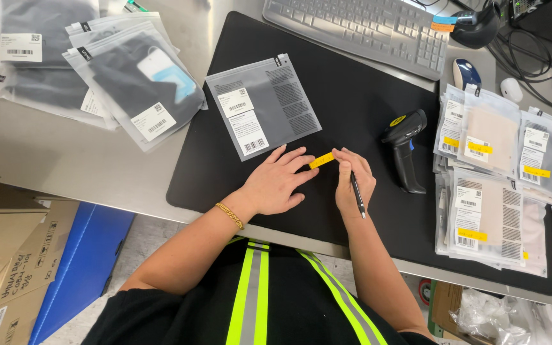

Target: The person repeatedly picks up small plastic bags containing items, scans them with a barcode scanner, writes on a yellow label with a pen, and places the labeled bags into a stack. The process is repeated for multiple packages throughout the clip.

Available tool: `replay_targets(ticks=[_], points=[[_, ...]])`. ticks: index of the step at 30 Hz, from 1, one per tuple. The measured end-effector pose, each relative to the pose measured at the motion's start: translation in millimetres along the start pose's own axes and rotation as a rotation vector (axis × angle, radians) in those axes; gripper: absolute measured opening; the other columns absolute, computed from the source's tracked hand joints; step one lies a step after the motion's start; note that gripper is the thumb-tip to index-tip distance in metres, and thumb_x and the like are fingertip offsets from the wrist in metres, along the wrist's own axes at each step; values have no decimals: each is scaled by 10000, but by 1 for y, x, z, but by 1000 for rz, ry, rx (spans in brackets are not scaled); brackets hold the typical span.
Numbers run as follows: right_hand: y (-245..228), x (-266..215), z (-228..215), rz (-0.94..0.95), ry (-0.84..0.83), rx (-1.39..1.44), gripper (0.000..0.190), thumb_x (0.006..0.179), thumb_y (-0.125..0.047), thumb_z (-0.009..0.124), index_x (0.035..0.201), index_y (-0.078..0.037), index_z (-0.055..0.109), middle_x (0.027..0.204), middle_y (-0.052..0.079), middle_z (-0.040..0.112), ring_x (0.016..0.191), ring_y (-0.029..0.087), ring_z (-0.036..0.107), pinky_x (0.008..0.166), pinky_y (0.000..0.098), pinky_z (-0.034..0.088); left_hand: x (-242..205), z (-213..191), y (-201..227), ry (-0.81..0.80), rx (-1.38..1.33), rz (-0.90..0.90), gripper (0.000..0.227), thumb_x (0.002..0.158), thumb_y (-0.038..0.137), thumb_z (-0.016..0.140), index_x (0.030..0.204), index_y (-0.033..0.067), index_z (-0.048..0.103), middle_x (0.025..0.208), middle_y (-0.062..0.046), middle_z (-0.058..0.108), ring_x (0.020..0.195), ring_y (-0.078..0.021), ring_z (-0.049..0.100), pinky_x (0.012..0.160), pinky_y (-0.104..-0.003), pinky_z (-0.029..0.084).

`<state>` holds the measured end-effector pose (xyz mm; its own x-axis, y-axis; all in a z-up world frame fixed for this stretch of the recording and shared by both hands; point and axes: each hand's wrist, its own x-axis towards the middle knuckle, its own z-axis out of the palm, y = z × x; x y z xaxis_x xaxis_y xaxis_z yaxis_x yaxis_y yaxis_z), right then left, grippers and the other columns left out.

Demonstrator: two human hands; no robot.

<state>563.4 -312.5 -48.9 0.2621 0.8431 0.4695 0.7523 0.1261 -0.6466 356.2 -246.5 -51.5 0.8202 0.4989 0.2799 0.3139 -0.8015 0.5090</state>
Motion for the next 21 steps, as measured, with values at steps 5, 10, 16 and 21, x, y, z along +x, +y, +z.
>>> replay_targets(ticks=[5,10,16,21], points=[[4,-1,3,45,-5,131,421,1130,-363,452,1154,-18,693,1169,119,759,1234,277,687,1091,382,510,0,-1,0,-2,9,-3,617,813,310,725,1390,135,595,1487,-108,480,1470,-311,341,1212,-550,232],[8,0,3,115,-17,156,432,1130,-370,417,1086,-25,673,1134,105,779,1242,264,696,1108,387,508,0,-1,1,0,7,-5,607,819,309,722,1388,136,599,1485,-110,482,1472,-310,342,1218,-546,232],[6,-1,3,20,1,68,424,1136,-346,432,1082,-14,691,1150,124,773,1285,305,649,1114,419,493,0,-1,0,2,-3,0,608,817,307,723,1387,133,601,1481,-111,485,1468,-313,343,1216,-547,231],[6,-1,4,48,7,100,400,1135,-325,432,1015,-14,653,1135,132,775,1274,303,657,1123,423,481,-1,-1,0,25,-3,11,608,815,305,723,1386,134,603,1485,-107,486,1470,-314,347,1216,-547,238]])
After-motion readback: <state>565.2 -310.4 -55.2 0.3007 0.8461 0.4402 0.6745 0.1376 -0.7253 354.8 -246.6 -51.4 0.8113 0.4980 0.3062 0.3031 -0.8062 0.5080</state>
